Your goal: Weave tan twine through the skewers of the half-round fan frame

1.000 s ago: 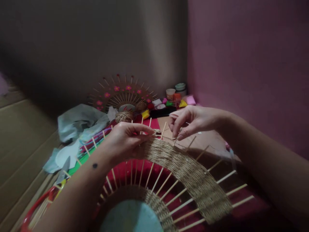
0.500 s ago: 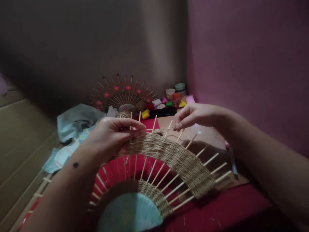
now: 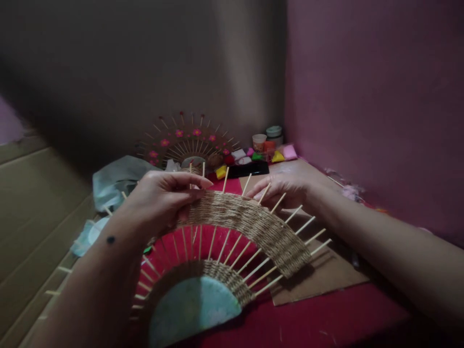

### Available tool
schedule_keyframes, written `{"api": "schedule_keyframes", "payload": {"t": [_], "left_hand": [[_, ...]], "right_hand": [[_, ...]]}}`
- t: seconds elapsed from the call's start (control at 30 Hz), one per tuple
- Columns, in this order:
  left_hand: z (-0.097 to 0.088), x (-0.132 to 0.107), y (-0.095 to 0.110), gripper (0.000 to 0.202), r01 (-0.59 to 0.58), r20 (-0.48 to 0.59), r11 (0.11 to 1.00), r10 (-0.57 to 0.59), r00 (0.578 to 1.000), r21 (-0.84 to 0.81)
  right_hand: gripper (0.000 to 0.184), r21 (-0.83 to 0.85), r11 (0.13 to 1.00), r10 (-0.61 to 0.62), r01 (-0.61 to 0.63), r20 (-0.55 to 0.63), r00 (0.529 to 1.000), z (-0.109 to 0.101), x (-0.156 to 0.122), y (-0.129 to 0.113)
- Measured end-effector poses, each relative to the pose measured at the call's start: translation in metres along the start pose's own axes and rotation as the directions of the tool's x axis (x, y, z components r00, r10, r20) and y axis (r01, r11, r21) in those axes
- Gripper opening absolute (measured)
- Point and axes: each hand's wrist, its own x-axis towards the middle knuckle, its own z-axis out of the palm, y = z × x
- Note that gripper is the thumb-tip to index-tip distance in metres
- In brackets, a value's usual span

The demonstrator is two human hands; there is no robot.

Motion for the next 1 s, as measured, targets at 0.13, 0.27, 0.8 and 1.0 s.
{"api": "schedule_keyframes", "payload": {"t": [0.13,0.27,0.8,1.0], "left_hand": [[-0.001,0.004,-0.001,0.03,0.008,-0.013,0.999,-0.008,1.0,-0.044],[-0.002,0.009,-0.002,0.03,0.008,-0.038,0.997,-0.011,0.999,-0.073],[0.001,0.015,-0.005,0.026,-0.02,0.004,0.996,0.021,1.0,-0.09],[-0.005,0.017,-0.006,0.028,-0.046,0.019,0.999,0.046,0.999,-0.001]], "right_hand": [[0.031,-0.024,0.999,-0.028,0.03,0.076,0.997,0.003,-0.003,-0.001],[0.025,-0.035,0.99,-0.134,0.136,0.047,0.99,0.005,-0.009,-0.002],[0.024,-0.311,0.946,-0.158,0.092,-0.192,0.969,0.027,-0.013,-0.013],[0.02,-0.353,0.926,-0.195,0.131,-0.151,0.969,0.025,-0.01,-0.011]]}}
